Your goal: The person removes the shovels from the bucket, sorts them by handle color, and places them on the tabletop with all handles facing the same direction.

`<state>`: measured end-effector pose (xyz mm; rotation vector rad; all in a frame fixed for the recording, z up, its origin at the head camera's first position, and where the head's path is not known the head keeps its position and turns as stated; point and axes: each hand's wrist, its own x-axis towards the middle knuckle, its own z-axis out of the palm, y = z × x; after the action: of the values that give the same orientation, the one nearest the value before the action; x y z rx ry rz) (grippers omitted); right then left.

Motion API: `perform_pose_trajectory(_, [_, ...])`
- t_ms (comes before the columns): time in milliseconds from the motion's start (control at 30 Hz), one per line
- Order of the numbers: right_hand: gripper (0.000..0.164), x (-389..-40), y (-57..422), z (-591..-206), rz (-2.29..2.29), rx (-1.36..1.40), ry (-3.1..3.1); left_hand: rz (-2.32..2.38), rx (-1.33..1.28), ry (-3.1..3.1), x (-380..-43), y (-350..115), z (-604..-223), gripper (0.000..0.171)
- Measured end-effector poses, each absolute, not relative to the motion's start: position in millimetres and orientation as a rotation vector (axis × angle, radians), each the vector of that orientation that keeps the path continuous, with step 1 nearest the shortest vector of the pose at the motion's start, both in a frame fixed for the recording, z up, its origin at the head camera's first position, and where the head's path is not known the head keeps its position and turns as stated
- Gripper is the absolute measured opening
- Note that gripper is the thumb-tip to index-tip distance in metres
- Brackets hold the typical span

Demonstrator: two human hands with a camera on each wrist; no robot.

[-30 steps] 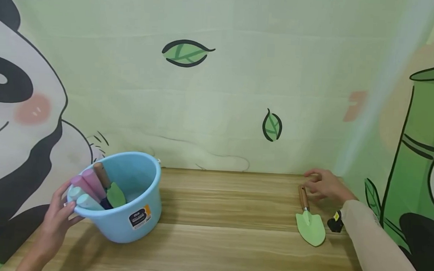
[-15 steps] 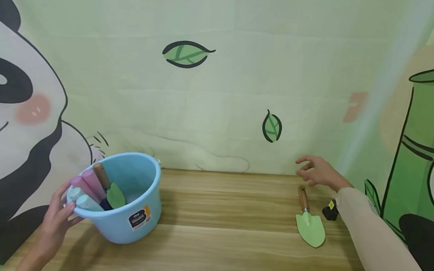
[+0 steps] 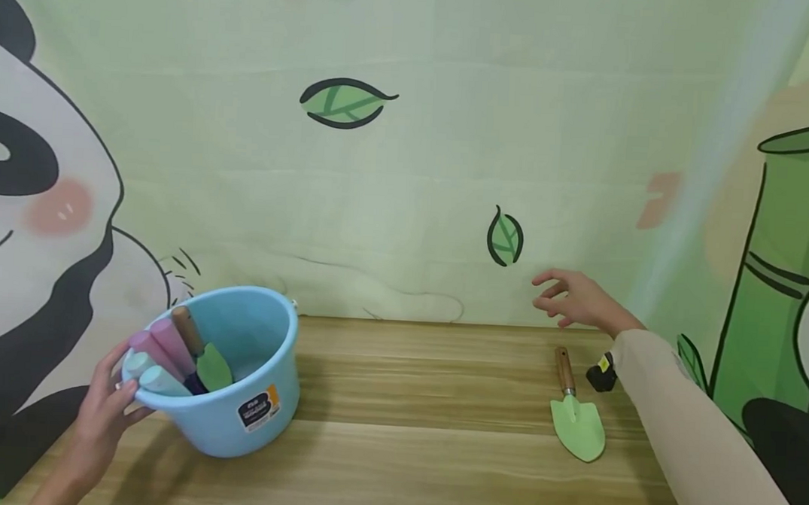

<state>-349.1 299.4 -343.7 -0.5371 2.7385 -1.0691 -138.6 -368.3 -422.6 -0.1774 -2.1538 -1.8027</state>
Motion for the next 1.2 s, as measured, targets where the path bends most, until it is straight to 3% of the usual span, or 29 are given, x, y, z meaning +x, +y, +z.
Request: perform_pose_trajectory(1200, [0.056,-351.8,225.0,-260.3,-0.87,-0.755,2.638,-1.784,-0.147,-2.174,-137.7,-367.1,-423.5,0.06])
